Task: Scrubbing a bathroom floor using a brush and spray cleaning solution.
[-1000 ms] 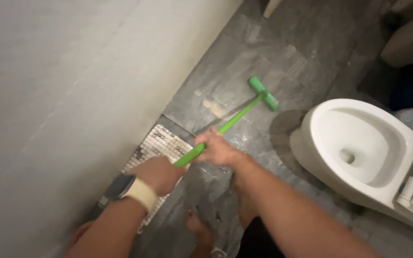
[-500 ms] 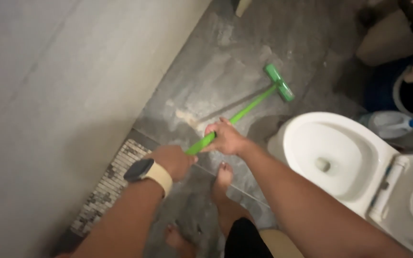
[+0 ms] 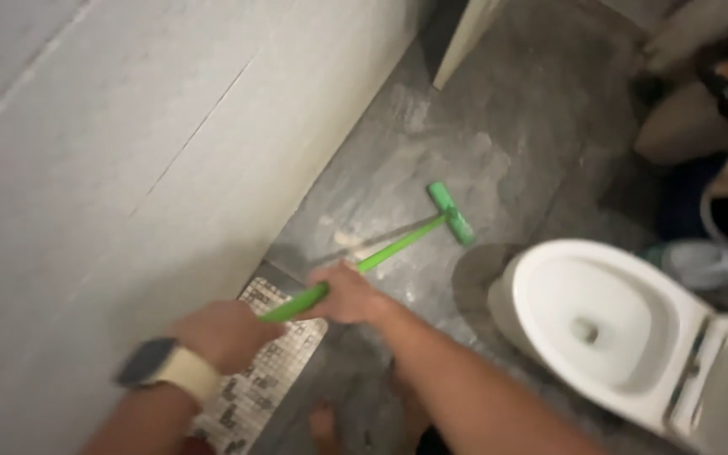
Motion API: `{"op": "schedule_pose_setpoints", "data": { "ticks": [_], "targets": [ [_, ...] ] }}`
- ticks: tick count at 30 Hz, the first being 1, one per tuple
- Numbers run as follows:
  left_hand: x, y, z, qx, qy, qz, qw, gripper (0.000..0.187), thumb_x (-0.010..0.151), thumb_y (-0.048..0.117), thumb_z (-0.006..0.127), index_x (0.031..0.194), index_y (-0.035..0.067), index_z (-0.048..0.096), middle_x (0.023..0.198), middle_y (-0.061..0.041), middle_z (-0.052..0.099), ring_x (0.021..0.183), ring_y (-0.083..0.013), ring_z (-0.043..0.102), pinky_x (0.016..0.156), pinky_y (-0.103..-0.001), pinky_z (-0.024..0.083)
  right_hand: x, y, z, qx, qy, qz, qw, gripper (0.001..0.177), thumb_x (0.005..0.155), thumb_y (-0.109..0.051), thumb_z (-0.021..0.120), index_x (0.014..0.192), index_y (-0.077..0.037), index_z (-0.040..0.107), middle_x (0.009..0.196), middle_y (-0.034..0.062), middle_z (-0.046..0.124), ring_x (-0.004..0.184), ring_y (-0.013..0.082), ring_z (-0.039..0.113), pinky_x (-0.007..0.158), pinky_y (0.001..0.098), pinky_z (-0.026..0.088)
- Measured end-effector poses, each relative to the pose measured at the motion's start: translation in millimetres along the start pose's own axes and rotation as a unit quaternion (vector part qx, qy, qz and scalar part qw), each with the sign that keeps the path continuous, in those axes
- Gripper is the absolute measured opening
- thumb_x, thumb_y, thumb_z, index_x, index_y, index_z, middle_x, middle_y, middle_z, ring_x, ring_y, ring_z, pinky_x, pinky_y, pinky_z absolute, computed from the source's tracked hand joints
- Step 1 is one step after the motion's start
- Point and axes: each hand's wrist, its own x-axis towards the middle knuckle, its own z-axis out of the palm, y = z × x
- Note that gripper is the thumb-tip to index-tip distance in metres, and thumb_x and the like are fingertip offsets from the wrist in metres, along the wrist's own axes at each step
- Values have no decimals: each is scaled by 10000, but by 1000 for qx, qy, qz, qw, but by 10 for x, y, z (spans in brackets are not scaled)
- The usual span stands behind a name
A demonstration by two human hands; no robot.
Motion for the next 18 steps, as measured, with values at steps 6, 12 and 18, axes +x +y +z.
{"op": "schedule_pose_setpoints", "data": {
  "ticks": [6,12,18],
  "targets": [
    [-117,69,974,55,64,169,982,383,1022,427,438,1209,250,723,1141,-159,711,1106,-383,681,941,-535,534,-703,135,387,19,24,-43,999,476,660,-440,886,991,-152,700,938,87,708,1080,312,689,1271,538,146],
    [-723,-125,595,-15,93,41,995,479,975,535,554,1085,124,773,1126,-167,724,1086,-381,693,945,-512,545,-1072,-457,451,24,150,93,984,728,681,-459,886,1228,-52,634,1160,194,651,1122,366,616,1010,499,509],
    [-851,63,403,-105,226,117,961,368,916,386,639,1025,56,761,1010,-241,732,1002,-441,694,886,-536,536,-1338,-973,112,517,70,356,775,645,939,-433,638,1402,-5,499,1270,275,656,1007,367,693,864,519,579]
  ]
}}
